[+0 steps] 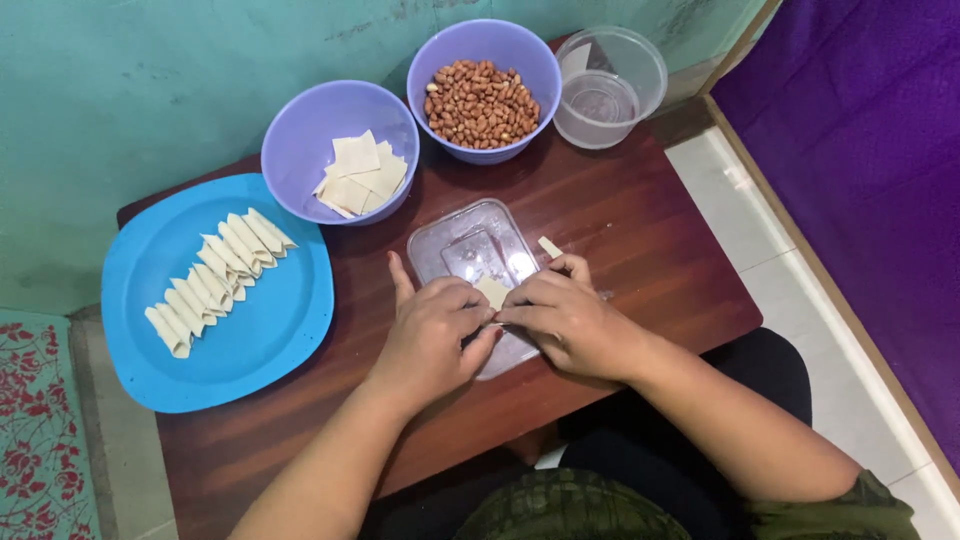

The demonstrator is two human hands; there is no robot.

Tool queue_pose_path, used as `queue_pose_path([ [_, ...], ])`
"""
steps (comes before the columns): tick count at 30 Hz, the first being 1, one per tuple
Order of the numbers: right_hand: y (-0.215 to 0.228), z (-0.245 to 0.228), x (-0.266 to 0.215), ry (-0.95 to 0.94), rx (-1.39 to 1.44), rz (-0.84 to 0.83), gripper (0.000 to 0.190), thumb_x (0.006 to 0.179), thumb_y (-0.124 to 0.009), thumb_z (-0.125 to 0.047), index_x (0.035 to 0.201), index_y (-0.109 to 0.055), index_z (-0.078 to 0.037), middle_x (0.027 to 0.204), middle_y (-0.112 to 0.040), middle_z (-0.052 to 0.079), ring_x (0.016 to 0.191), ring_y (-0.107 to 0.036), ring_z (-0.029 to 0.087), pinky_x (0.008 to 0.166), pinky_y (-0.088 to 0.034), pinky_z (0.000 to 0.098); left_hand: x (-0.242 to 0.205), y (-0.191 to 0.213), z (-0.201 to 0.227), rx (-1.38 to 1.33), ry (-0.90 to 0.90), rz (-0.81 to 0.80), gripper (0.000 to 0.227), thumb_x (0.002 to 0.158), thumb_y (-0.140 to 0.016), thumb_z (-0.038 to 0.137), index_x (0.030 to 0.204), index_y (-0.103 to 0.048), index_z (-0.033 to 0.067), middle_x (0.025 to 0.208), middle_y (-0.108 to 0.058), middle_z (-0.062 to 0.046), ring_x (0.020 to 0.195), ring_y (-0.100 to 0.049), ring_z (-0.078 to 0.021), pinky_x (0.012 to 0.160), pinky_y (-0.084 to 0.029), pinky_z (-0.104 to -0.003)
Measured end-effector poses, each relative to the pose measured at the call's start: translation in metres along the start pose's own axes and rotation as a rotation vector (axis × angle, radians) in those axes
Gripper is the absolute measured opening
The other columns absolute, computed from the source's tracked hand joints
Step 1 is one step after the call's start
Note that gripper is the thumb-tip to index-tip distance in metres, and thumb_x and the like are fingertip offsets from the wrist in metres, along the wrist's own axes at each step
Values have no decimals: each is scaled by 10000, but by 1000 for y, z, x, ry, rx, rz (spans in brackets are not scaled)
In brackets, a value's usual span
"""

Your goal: A person is manually preparing snacks by folding small squares of dough around individual peanuts.

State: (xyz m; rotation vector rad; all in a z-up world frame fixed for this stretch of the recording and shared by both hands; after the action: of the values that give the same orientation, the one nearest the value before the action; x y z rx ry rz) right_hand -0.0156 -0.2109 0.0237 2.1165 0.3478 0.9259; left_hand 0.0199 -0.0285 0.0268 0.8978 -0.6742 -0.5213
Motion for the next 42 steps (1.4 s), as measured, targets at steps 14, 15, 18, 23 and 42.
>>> queue_pose_path([
  [14, 5, -1, 6, 29, -44, 72, 94, 945, -644, -169, 980, -731, -178, 979, -729, -11, 916, -678, 191, 961, -314, 475, 3, -5, -4, -22, 40, 19, 182, 916, -650, 238, 883, -789, 126, 928, -730, -39, 1074, -647, -277, 1113, 49, -806],
  [15, 6, -2, 7, 21, -48, 78, 74, 933, -670, -173, 975, -731, -174, 969, -729, -11, 907, -677, 189, 959, -317, 469, 3, -6, -4, -25, 48, 8, 185, 920, -642, 230, 884, -784, 117, 945, -723, -56, 1086, -641, -291, 1110, 52, -803],
  [18, 4, -1, 7, 21, -77, 85, 72, 943, -695, -223, 943, -726, -158, 961, -722, 4, 901, -672, 200, 946, -322, 474, 2, -7, -6, -10, 50, 10, 167, 912, -650, 226, 885, -774, 117, 987, -711, -72, 1114, -628, -307, 1115, 37, -797],
  [23, 1, 3, 8, 7, -86, 72, 78, 941, -699, -218, 930, -733, -149, 940, -718, 4, 888, -664, 202, 932, -328, 474, 3, -3, -10, -21, 61, 21, 155, 903, -638, 204, 904, -778, 139, 1008, -709, -63, 1105, -636, -306, 1128, 26, -777],
  [42, 0, 4, 9, -44, -80, -4, 123, 963, -664, -240, 981, -739, -145, 929, -684, 13, 917, -653, 210, 945, -346, 459, -2, 12, -14, 87, -177, -69, 147, 908, -666, 106, 1013, -769, 113, 1048, -757, -71, 1092, -694, -230, 1227, -96, -639],
])
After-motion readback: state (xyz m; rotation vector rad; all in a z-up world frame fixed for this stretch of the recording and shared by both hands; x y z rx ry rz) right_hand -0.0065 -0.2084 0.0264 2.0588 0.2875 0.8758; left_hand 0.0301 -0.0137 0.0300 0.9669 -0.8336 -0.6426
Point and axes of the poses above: each hand's wrist, its own x-axis towards the middle knuckle, its own y-axis out of the back of the hand, z = x × y, the point moved 4 cm from there along x, towards the middle knuckle
